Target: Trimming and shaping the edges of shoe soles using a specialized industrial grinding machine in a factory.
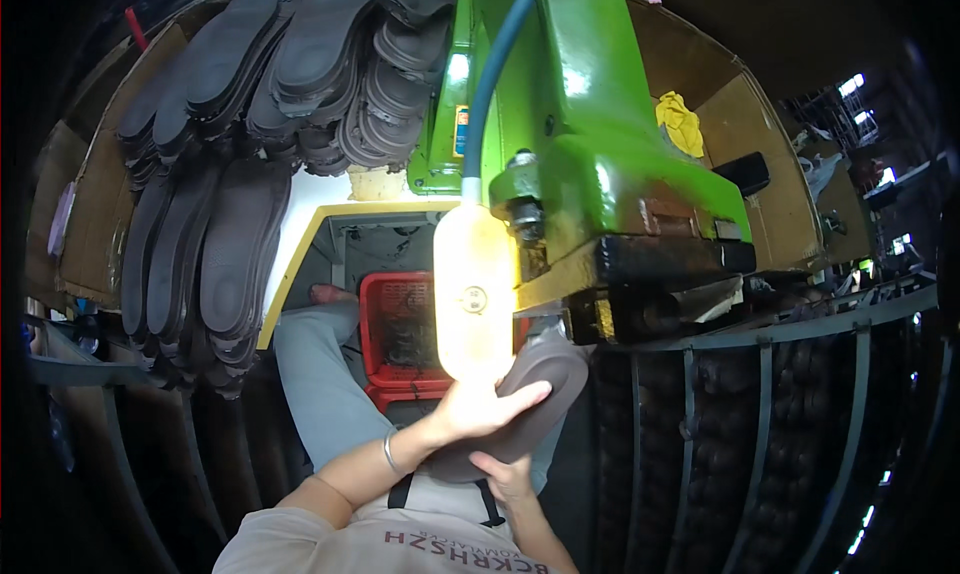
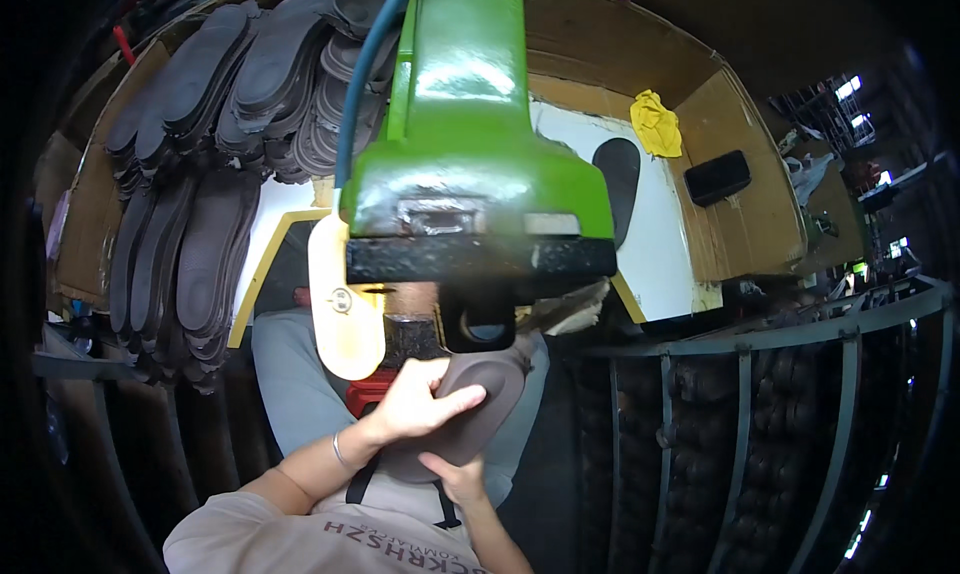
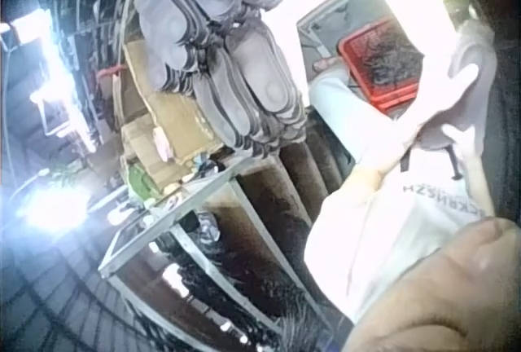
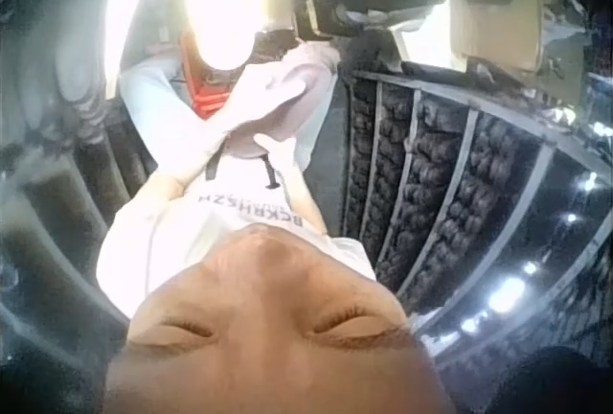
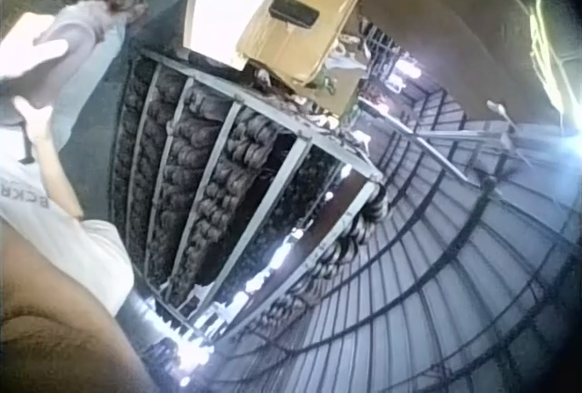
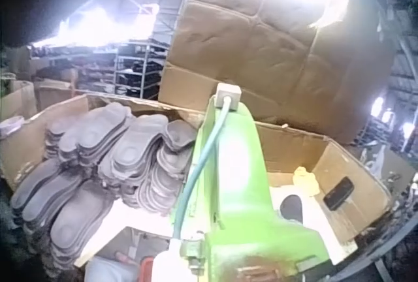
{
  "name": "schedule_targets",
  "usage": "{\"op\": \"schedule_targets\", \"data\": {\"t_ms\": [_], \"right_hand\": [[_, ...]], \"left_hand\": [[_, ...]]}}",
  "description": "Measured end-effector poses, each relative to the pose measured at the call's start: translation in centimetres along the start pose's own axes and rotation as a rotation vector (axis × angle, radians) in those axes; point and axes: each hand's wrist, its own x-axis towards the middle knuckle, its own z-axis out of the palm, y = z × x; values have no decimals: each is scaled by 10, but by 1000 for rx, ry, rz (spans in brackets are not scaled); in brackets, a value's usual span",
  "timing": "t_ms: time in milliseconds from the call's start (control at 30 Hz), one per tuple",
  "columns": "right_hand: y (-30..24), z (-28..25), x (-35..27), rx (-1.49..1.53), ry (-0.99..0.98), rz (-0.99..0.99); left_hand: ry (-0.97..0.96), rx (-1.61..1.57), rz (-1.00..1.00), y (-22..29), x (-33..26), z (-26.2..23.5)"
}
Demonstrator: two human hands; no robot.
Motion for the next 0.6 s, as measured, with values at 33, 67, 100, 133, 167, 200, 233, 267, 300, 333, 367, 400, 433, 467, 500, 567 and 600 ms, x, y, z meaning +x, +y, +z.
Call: {"op": "schedule_targets", "data": {"t_ms": [33,67,100,133,167,200,233,267,300,333,367,400,433,467,500,567,600], "right_hand": [[3,9,1,138,-9,51],[9,10,4,105,-91,52],[20,-1,4,30,-156,111],[22,5,4,63,-190,117],[22,7,3,96,-208,119],[20,5,1,101,-206,117],[15,1,-3,93,-200,142],[9,-5,-5,83,-192,164],[1,-10,-6,85,-192,165],[-8,-16,-9,92,-115,132],[-17,-24,-12,97,-37,103],[-25,-35,-11,75,9,34],[-36,-45,-10,51,61,-42],[-48,-50,-5,65,133,-132],[-61,-52,2,77,202,-223],[-97,-48,22,90,338,-351],[-113,-44,35,80,356,-388]], "left_hand": [[0,400,-61,3,5,-9],[85,394,12,11,14,-16],[171,387,84,17,20,-19],[140,79,102,-18,19,-22],[137,84,101,-15,15,-25],[117,137,64,-7,11,-27],[105,192,25,-4,5,-31],[84,35,-75,-14,-1,-35],[84,37,-76,-19,-3,-35],[182,168,113,-21,-4,-35],[280,297,299,-23,-7,-33],[334,-92,171,-20,-10,-29],[329,-100,165,-16,-9,-26],[305,-152,177,-14,-6,-27],[282,-203,189,-13,-3,-28],[245,-130,238,-13,0,-35],[209,-53,292,-15,0,-38]]}}
